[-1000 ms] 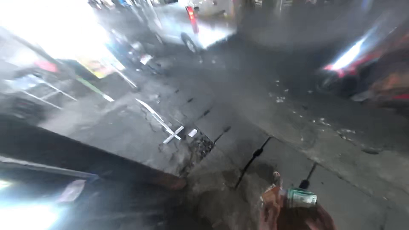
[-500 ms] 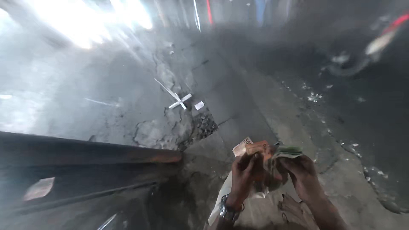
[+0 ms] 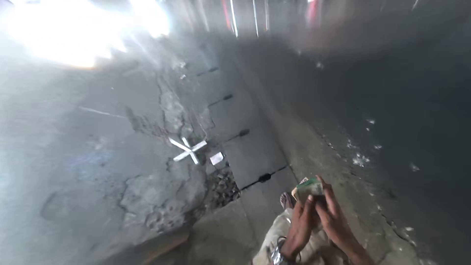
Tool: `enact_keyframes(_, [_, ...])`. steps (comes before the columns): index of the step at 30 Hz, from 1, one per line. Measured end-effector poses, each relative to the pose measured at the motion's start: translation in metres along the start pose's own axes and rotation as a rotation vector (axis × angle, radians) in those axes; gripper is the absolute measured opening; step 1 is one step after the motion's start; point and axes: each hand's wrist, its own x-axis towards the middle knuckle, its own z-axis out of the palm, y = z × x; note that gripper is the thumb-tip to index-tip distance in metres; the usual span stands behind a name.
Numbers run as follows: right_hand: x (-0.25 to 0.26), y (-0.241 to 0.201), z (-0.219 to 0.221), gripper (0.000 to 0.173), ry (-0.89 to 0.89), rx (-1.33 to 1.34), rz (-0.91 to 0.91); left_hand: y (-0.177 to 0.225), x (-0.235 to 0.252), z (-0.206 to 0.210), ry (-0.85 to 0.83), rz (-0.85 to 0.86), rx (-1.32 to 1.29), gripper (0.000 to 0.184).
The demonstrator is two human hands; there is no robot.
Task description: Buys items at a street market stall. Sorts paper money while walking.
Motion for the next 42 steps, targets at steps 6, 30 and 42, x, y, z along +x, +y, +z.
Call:
enact_keyframes(6, [0.151, -0.048, 0.018, 0.045, -0.243, 0.204, 0.105, 0.087, 0.114, -0.044, 0.084, 0.167, -0.011, 0.057])
enact_keyframes(30, [0.86, -0.103, 0.082, 0.03, -0.876, -0.416, 0.562, 0.367, 0.722, -0.31, -0.219, -0.032, 0.269, 0.035])
enact_keyframes(42, [1.136, -0.238, 0.227, 0.023, -0.656, -0.376, 0.031, 0.601, 1.007, -0.447, -0.76, -0.096, 0.773, 0.045])
